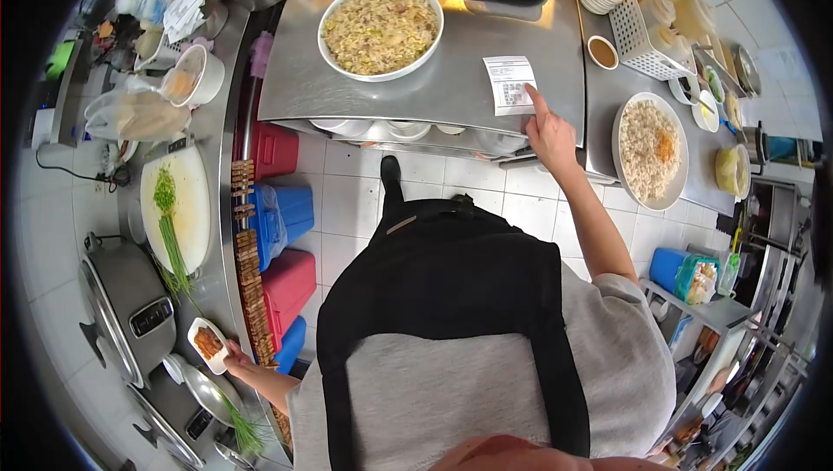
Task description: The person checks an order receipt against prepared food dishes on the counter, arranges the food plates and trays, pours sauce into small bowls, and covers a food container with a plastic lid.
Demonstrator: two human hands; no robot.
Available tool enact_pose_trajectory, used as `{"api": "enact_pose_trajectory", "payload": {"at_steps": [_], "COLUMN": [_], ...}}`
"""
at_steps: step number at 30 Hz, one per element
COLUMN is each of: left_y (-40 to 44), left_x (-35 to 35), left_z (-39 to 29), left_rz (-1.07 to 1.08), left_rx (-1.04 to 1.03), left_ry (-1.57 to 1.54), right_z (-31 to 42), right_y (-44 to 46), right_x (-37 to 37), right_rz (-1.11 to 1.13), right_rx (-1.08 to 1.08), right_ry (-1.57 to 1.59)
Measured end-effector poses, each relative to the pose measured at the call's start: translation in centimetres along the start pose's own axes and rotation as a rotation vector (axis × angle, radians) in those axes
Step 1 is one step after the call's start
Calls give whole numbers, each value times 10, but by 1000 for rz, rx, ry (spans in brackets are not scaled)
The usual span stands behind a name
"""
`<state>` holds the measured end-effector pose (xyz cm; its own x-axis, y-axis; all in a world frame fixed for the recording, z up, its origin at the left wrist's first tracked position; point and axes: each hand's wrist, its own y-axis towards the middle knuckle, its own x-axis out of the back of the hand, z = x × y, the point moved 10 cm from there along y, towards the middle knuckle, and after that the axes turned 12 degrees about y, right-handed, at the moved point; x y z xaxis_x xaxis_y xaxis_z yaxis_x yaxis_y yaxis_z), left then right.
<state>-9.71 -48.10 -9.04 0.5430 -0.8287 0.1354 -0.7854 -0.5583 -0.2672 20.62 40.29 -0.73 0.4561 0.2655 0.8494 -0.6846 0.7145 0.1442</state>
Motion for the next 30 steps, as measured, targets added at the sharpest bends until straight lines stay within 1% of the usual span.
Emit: {"api": "enact_pose_trajectory", "payload": {"at_steps": [3, 5, 6, 9, 10, 12, 13, 15, 16, 18, 20, 22, 24, 26, 28, 30], "left_y": [-3, -12, -65, -146, -168, -221, -256, -324, -361, -413, -463, -500, -545, -576, -596, -608], "left_x": [7, 3, -26, -114, -144, -222, -261, -338, -376, -437, -483, -524, -557, -584, -603, -621], "left_z": [-5, -18, -46, -94, -100, -111, -112, -107, -105, -92, -76, -41, -24, 4, 19, 36], "left_rz": [94, 224, 151, 432, 525, 750, 840, 1051, 1241, 1500, 1646, 1840, 1950, 2025, 1969, 1952], "left_rx": [-30, -83, -61, -82, -79, -148, -133, -117, -148, -223, -183, -112, -124, -30, 0, 42], "left_ry": [96, 180, 180, 313, 355, 335, 359, 389, 416, 508, 493, 514, 543, 541, 514, 503], "right_z": [0, 2, 0, 2, 3, 7, 5, 3, 0, -2, -2, -4, -5, -5, -13, -10], "right_y": [0, 0, 0, -1, -2, -2, -5, -10, -13, -19, -20, -20, -22, -23, -25, -27], "right_x": [-2, -1, -2, -6, -6, -4, -3, 2, 5, 6, 9, 10, 10, 13, 4, 10], "right_rz": [-2, 11, 18, 42, 29, 6, 18, 17, 8, -6, -27, -63, -84, -89, -72, -128], "right_rx": [22, 15, 15, 67, 76, 94, 69, 47, 41, 41, 59, 56, 62, 0, -35, -34], "right_ry": [15, 38, 39, -33, -37, -37, -51, -65, -64, -57, -35, -28, -30, -60, -88, -81]}}
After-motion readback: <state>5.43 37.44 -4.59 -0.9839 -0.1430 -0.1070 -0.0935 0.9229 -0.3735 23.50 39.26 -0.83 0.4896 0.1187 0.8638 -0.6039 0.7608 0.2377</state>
